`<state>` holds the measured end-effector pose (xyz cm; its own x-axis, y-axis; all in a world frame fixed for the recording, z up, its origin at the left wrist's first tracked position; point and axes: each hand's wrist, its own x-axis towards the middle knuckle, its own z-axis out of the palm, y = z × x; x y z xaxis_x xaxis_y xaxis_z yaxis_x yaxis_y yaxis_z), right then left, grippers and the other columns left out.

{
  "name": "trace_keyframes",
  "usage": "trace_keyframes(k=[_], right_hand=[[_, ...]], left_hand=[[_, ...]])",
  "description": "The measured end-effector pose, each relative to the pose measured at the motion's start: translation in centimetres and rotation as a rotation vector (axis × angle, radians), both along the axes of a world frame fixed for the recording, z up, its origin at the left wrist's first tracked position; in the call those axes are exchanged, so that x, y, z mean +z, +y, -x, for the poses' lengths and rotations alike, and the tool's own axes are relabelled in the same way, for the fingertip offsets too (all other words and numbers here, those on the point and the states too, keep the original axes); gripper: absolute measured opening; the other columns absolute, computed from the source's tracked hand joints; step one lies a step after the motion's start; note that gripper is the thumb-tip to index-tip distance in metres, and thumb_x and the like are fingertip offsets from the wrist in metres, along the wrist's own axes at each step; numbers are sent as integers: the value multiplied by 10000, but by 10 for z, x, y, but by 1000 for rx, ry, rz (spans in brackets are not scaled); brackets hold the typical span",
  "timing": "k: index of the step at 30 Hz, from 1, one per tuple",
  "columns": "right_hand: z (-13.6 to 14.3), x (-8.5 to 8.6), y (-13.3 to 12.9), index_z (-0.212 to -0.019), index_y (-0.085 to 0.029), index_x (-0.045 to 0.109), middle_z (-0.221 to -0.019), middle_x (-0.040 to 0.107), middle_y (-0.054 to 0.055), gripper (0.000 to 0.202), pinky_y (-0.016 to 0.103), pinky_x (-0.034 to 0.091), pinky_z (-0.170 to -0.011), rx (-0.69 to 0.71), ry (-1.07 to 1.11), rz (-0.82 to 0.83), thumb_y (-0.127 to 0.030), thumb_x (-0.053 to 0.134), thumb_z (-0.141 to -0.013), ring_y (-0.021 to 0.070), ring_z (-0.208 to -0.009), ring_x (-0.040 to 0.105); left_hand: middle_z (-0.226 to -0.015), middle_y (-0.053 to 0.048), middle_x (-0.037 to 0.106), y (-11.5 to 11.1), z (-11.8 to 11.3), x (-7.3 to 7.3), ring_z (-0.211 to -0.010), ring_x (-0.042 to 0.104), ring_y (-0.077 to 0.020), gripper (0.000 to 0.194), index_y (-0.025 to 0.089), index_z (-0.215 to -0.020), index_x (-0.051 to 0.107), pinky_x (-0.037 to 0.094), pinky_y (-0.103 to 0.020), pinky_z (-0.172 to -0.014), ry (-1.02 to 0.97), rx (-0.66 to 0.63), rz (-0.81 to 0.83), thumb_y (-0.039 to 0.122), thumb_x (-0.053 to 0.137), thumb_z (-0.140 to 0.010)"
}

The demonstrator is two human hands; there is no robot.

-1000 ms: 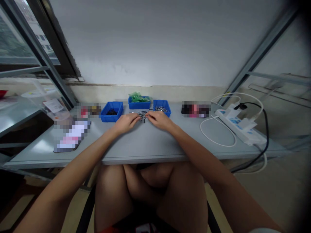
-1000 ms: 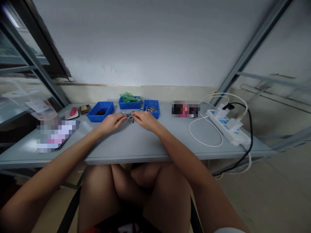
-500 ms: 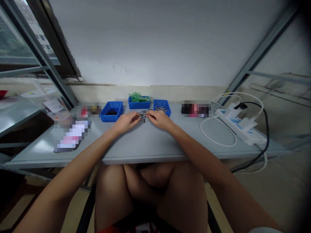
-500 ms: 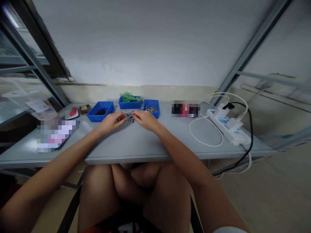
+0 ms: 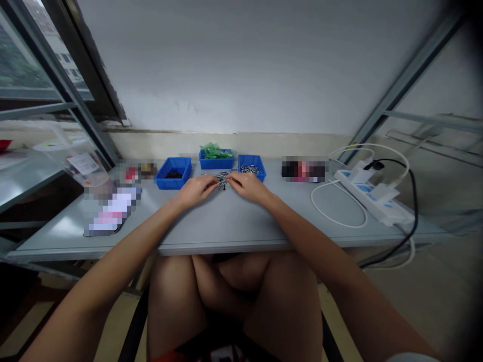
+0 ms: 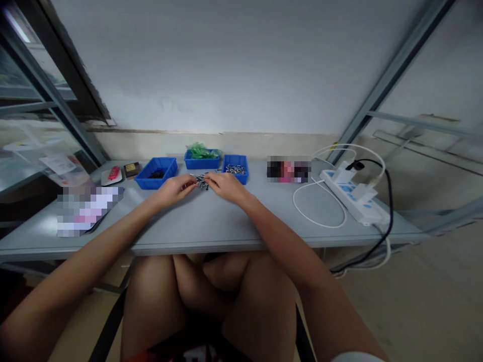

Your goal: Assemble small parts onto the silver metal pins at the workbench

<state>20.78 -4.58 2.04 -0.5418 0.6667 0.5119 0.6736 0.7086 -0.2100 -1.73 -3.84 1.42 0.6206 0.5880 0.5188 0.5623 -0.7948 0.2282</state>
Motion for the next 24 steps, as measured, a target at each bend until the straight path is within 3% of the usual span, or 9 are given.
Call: trace_keyframes(k=[24], right_hand=[[1,0,-2,-1056,-171,633,-976,708,68,275,304,472,-807,11,-2,-54,-278,396,-964,179,-887,653]], left_hand=[[-978,-89,695,2,1,0,-891,644,-186,315,160,-1063,644,501,-313,-823,43,-42,-52,326,393,-972]])
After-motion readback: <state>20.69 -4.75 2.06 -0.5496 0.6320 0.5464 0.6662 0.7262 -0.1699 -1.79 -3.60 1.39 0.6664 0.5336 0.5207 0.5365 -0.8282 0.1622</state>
